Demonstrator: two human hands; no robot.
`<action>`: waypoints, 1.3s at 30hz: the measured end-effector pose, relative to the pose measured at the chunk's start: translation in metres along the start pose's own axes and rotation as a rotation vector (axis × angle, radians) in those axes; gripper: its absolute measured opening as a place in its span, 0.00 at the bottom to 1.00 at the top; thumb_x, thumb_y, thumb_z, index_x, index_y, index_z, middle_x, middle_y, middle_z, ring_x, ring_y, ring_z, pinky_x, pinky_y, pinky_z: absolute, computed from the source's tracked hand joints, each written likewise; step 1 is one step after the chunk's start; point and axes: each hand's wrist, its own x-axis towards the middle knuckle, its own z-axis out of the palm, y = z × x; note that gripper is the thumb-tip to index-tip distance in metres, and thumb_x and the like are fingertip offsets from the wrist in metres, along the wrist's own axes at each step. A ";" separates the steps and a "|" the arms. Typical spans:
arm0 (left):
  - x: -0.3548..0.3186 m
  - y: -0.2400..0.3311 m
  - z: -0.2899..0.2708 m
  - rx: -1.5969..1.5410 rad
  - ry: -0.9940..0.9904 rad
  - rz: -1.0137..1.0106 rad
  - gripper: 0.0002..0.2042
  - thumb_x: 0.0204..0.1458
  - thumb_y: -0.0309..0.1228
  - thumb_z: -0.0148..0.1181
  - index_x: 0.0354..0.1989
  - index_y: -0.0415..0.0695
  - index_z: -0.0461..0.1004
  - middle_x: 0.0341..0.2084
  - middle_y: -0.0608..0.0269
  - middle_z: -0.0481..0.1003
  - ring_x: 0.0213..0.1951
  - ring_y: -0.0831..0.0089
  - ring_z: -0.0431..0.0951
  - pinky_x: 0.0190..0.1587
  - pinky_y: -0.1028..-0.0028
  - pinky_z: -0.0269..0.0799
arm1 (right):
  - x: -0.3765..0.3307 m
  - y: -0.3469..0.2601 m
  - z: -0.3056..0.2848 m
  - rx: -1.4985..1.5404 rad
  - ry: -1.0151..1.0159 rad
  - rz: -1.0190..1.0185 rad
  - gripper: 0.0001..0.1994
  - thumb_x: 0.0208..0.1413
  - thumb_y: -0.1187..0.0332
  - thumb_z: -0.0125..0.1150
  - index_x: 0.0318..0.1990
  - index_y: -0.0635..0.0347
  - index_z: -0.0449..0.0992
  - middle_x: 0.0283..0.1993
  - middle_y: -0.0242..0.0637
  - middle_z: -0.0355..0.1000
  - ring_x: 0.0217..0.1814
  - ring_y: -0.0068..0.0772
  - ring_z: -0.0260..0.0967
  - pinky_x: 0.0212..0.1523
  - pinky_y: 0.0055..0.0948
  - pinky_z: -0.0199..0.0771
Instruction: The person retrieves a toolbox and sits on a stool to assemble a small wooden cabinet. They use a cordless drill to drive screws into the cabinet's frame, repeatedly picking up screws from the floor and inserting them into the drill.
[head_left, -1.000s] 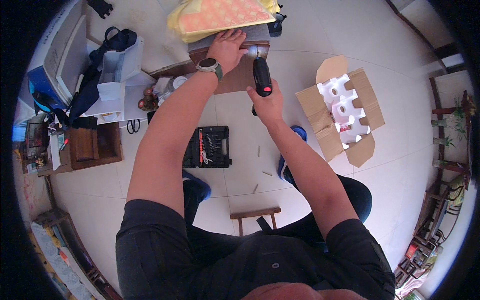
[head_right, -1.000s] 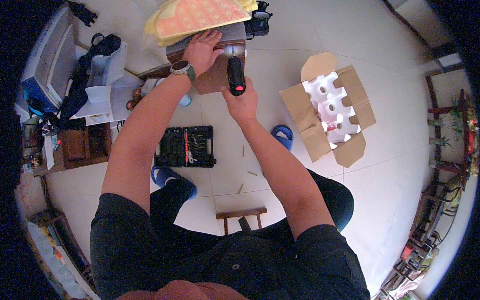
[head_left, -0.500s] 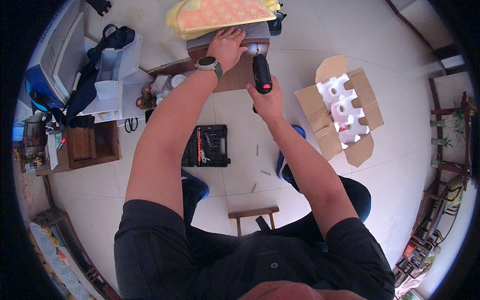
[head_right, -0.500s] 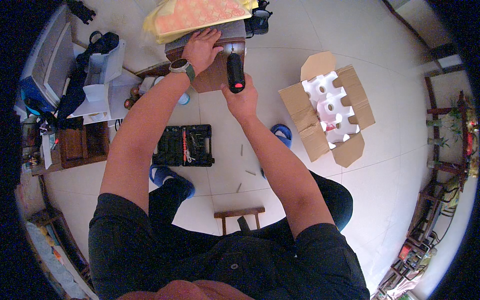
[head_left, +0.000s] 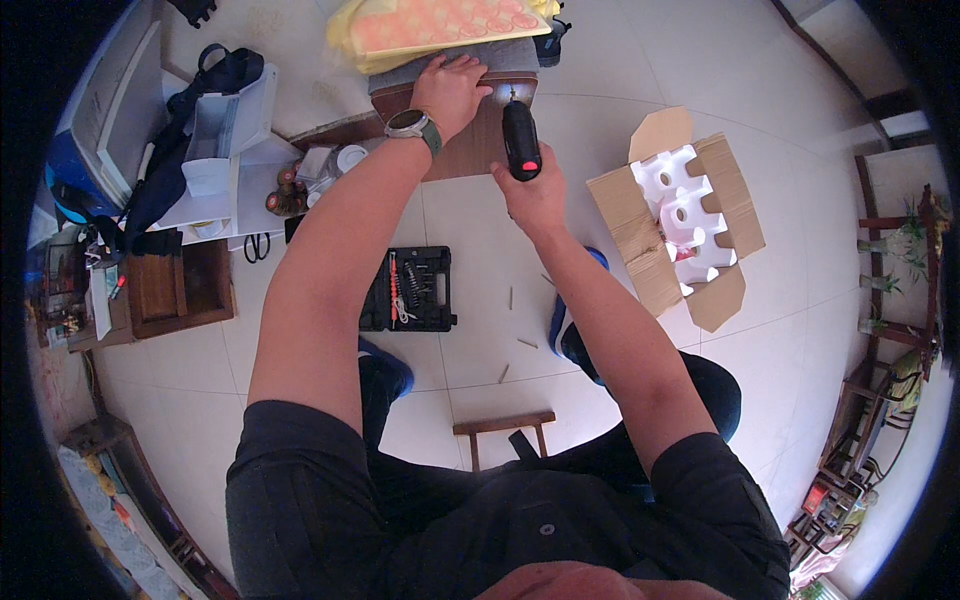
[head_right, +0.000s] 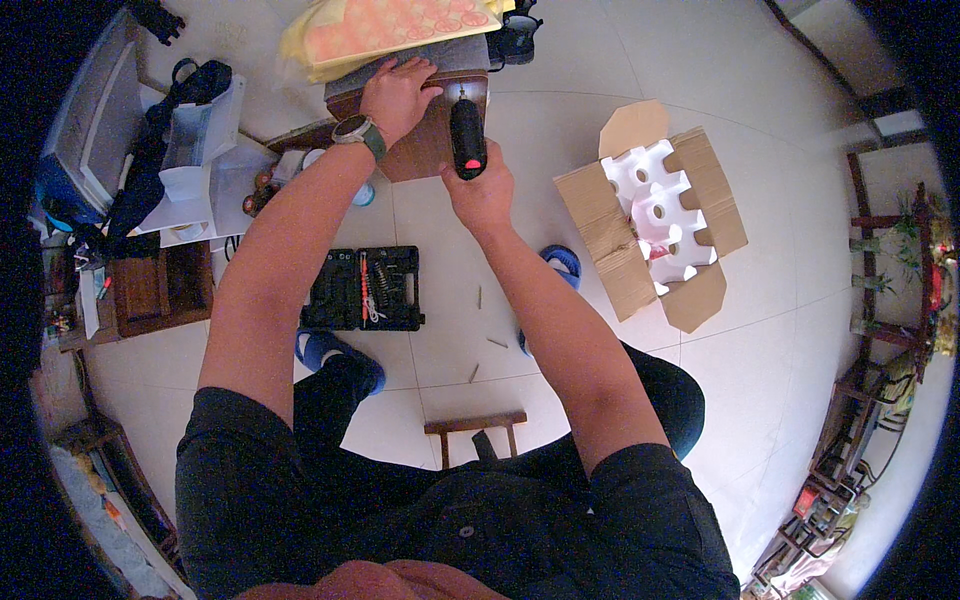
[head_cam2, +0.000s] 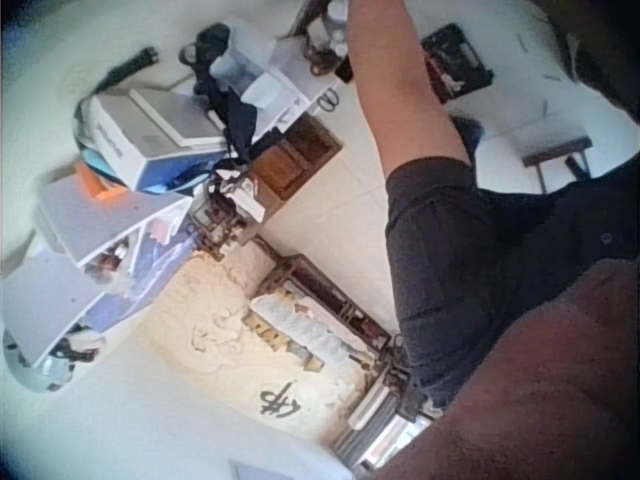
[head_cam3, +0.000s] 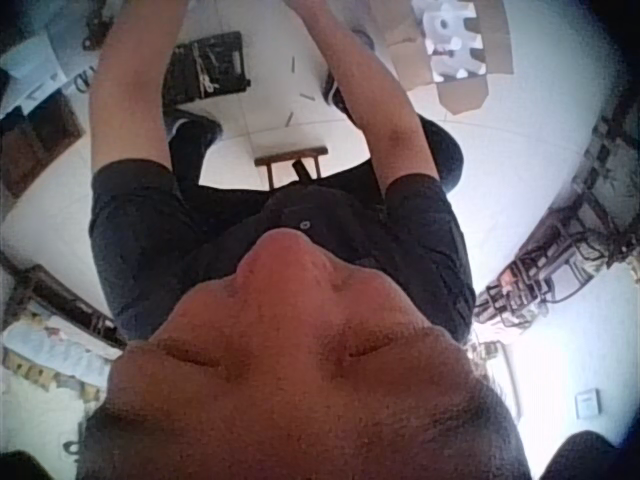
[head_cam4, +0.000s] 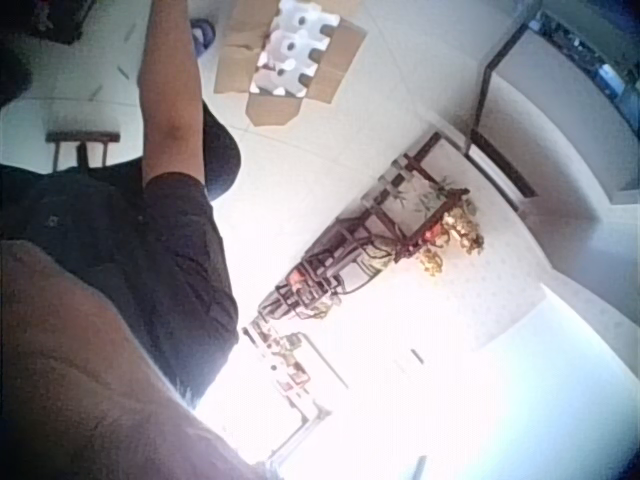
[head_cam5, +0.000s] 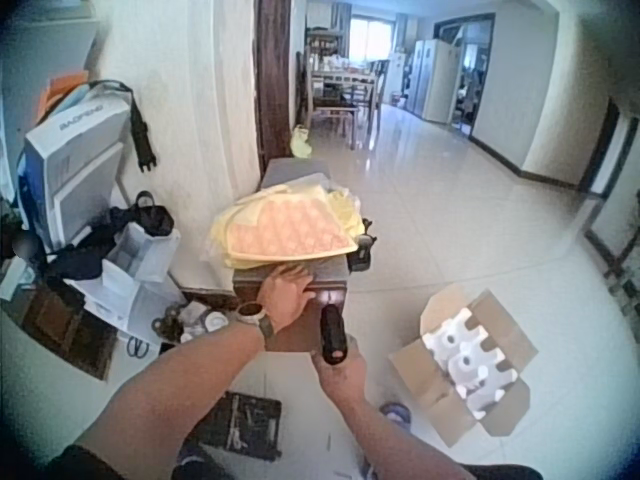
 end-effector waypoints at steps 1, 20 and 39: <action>0.000 0.001 -0.001 0.002 -0.003 -0.001 0.18 0.56 0.41 0.59 0.51 0.45 0.76 0.52 0.58 0.77 0.58 0.66 0.73 0.64 0.61 0.63 | 0.000 0.001 0.000 -0.010 0.007 -0.013 0.26 0.44 0.63 0.73 0.49 0.63 0.69 0.36 0.53 0.76 0.41 0.59 0.75 0.41 0.45 0.75; 0.000 0.002 0.000 0.021 0.031 -0.001 0.18 0.56 0.42 0.58 0.51 0.46 0.76 0.52 0.58 0.77 0.57 0.67 0.75 0.63 0.62 0.64 | 0.007 0.001 -0.002 -0.051 -0.018 -0.014 0.28 0.43 0.63 0.74 0.51 0.64 0.69 0.39 0.54 0.76 0.43 0.58 0.75 0.44 0.45 0.75; -0.001 0.002 -0.001 0.036 0.055 0.009 0.17 0.55 0.41 0.59 0.50 0.46 0.77 0.51 0.59 0.78 0.55 0.65 0.76 0.62 0.62 0.65 | 0.011 -0.007 -0.004 -0.095 -0.040 0.002 0.27 0.44 0.64 0.73 0.50 0.63 0.69 0.38 0.55 0.76 0.43 0.60 0.75 0.43 0.46 0.75</action>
